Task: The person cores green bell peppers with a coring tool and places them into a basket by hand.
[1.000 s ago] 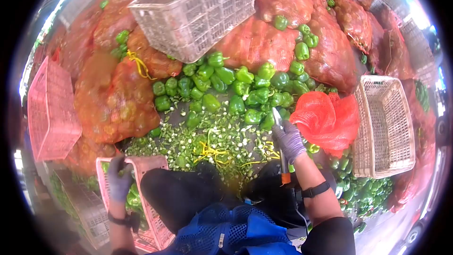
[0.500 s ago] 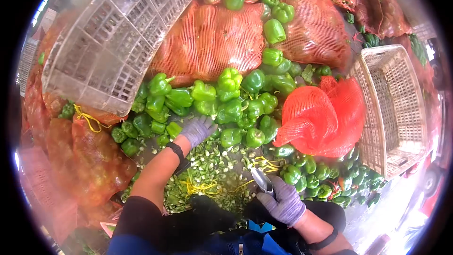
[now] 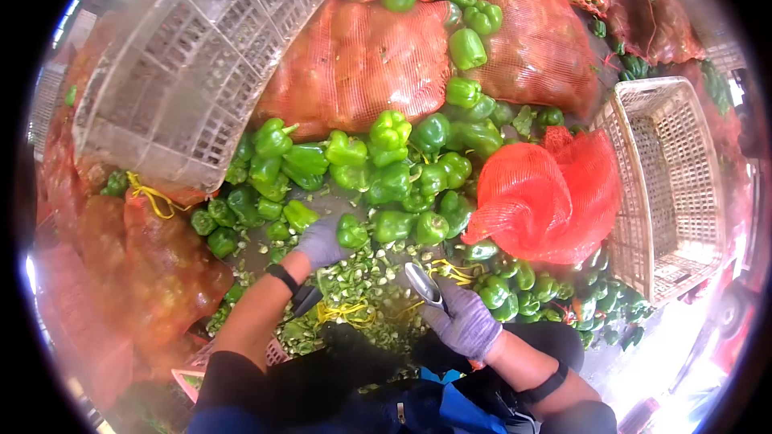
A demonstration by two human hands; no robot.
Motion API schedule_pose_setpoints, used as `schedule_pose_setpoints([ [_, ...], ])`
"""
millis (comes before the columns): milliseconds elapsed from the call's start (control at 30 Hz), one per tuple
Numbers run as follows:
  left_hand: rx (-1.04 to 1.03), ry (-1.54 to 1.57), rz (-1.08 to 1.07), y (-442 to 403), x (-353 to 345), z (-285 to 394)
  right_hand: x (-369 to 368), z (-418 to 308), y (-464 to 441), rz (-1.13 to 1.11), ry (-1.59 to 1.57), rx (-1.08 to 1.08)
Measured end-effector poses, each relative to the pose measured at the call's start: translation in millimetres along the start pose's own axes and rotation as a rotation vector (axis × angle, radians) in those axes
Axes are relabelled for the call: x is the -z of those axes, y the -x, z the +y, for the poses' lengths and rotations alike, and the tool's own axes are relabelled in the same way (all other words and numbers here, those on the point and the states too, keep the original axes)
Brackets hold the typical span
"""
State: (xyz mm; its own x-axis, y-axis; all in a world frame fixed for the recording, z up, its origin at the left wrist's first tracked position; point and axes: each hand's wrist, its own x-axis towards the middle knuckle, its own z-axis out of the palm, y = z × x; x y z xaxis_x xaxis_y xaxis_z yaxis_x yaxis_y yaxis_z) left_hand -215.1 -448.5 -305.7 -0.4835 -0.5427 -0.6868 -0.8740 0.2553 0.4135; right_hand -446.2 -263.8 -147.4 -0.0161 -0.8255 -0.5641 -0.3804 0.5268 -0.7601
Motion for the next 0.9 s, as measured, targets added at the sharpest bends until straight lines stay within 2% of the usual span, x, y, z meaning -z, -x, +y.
schedule_pose_setpoints([
  [67, -0.149, 0.035, 0.098, 37.5, 14.3, -0.6, 2.7, -16.0, -1.4, -0.045, 0.021, 0.043],
  [100, -0.222, 0.048, 0.146, 62.3, 23.7, 4.3, -8.1, -7.7, -5.9, 0.055, 0.112, 0.281],
  [167, -0.285, 0.047, 0.287, 115.3, 40.8, 19.0, -10.3, -14.9, 0.0, -0.126, 0.148, 0.095],
  [267, -0.352, 0.034, 0.406, 186.5, 49.7, 44.1, -26.0, -20.4, 20.7, -0.131, 0.335, 0.314],
  [400, -0.417, 0.125, 0.53, 254.4, 24.4, 68.6, -36.9, -38.0, 49.8, -0.137, 0.53, 0.512],
  [467, -0.398, 0.06, 0.643, 279.9, 9.8, 80.3, -40.1, -43.5, 70.4, -0.075, 0.734, 0.609],
  [600, -0.383, 0.017, 0.802, 316.5, -14.9, 108.4, -49.4, -56.3, 109.8, -0.011, 0.894, 0.799],
  [700, -0.323, -0.078, 0.817, 331.6, -30.2, 123.3, -56.7, -59.9, 128.9, -0.146, 0.876, 0.705],
  [733, -0.292, -0.125, 0.82, 334.2, -33.9, 125.1, -57.1, -63.9, 131.0, -0.317, 0.85, 0.547],
  [833, -0.214, -0.182, 0.778, 328.8, -59.0, 110.3, -76.6, -50.7, 133.9, -0.333, 0.686, 0.433],
  [900, -0.273, -0.319, 1.032, 320.0, -87.5, 95.7, -90.1, -33.5, 127.6, -0.347, 0.576, 0.398],
])
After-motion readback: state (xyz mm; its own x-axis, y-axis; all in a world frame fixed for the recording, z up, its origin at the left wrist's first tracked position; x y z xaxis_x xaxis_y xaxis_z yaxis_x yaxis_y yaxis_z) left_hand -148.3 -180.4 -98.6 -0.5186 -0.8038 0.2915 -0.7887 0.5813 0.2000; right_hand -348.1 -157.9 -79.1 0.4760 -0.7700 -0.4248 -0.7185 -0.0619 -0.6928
